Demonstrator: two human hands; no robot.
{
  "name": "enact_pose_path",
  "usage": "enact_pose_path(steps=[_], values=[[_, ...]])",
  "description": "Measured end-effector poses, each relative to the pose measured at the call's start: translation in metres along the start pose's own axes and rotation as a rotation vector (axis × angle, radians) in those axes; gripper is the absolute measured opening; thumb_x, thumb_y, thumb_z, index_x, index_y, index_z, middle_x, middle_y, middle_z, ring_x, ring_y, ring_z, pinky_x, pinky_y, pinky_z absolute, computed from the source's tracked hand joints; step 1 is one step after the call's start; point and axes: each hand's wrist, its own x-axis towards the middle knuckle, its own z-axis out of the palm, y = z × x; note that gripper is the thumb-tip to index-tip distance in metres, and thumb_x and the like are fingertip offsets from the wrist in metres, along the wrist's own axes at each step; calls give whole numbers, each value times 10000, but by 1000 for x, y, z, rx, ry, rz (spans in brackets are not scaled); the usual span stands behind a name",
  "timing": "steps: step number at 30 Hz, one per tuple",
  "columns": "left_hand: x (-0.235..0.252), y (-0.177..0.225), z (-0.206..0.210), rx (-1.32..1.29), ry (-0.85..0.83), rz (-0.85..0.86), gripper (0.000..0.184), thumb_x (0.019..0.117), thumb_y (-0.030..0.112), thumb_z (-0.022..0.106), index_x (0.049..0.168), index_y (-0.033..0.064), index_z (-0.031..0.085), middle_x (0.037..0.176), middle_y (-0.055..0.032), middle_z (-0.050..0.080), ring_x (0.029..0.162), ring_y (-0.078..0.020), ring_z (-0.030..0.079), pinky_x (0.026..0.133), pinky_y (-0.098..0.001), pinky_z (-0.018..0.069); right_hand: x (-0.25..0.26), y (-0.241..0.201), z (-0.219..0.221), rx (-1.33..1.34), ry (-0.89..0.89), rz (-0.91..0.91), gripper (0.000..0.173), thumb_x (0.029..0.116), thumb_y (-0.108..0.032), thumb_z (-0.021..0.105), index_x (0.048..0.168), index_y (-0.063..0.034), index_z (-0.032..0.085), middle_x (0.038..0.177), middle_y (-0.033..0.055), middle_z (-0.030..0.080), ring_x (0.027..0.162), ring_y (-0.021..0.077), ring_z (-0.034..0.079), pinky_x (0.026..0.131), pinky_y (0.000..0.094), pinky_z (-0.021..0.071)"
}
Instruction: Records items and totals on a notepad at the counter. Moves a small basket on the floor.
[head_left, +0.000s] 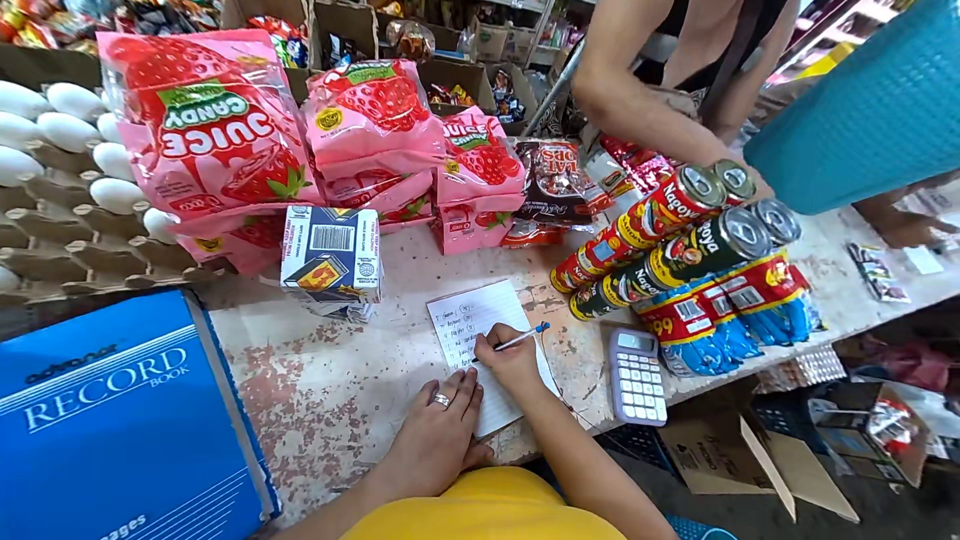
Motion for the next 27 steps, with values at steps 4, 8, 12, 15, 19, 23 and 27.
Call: enact_pose_path(steps=[4, 8, 12, 15, 19, 23, 27], values=[[0, -2, 4, -4, 16, 14, 806, 901, 662, 536, 1340, -8, 627, 1482, -166, 563, 1347, -318, 572, 1001, -538, 512, 0, 0, 1, 0, 26, -10, 315, 845, -57, 650, 584, -146, 498, 539, -132, 442, 500, -63, 396, 501, 145, 342], [1, -2, 2, -31, -17, 9, 802, 901, 645, 561, 1356, -13, 613, 1501, -170, 543, 1362, -331, 555, 1014, -559, 497, -1, 1, 0, 3, 26, -11, 296, 847, -64, 646, 592, -131, 511, 541, -123, 451, 505, -57, 409, 504, 153, 347], [0, -2, 1, -21, -30, 9, 796, 906, 637, 558, 1368, -10, 604, 1508, -164, 537, 1366, -324, 552, 1021, -556, 492, -1, 1, -1, -8, -5, -16, 298, 849, -73, 634, 590, -141, 503, 539, -134, 432, 501, -63, 394, 501, 149, 333], [1, -2, 1, -6, -31, 12, 791, 912, 638, 545, 1370, -4, 606, 1511, -160, 535, 1370, -315, 550, 1023, -546, 492, -3, 2, -2, -32, -3, -50, 306, 856, -81, 640, 587, -132, 503, 543, -128, 437, 510, -61, 395, 509, 151, 330], [0, -2, 1, -11, -43, 7, 791, 914, 634, 547, 1376, -6, 601, 1521, -159, 525, 1376, -316, 544, 1026, -548, 489, -3, 3, -3, -27, -3, -58, 308, 845, -78, 649, 579, -132, 505, 539, -131, 447, 506, -71, 399, 504, 139, 336], [0, -1, 1, -4, -39, 6, 793, 913, 628, 560, 1382, -10, 593, 1519, -163, 526, 1375, -317, 544, 1027, -544, 490, -1, 4, -4, 7, -6, -39, 310, 838, -61, 654, 579, -146, 506, 536, -134, 453, 502, -72, 404, 500, 139, 346], [0, -1, 1, 6, -35, 7, 790, 912, 628, 557, 1379, -8, 597, 1513, -159, 533, 1372, -313, 547, 1023, -540, 494, -1, 5, -2, -2, 42, -37, 299, 847, -62, 662, 588, -129, 527, 530, -114, 481, 487, -57, 431, 481, 148, 363]])
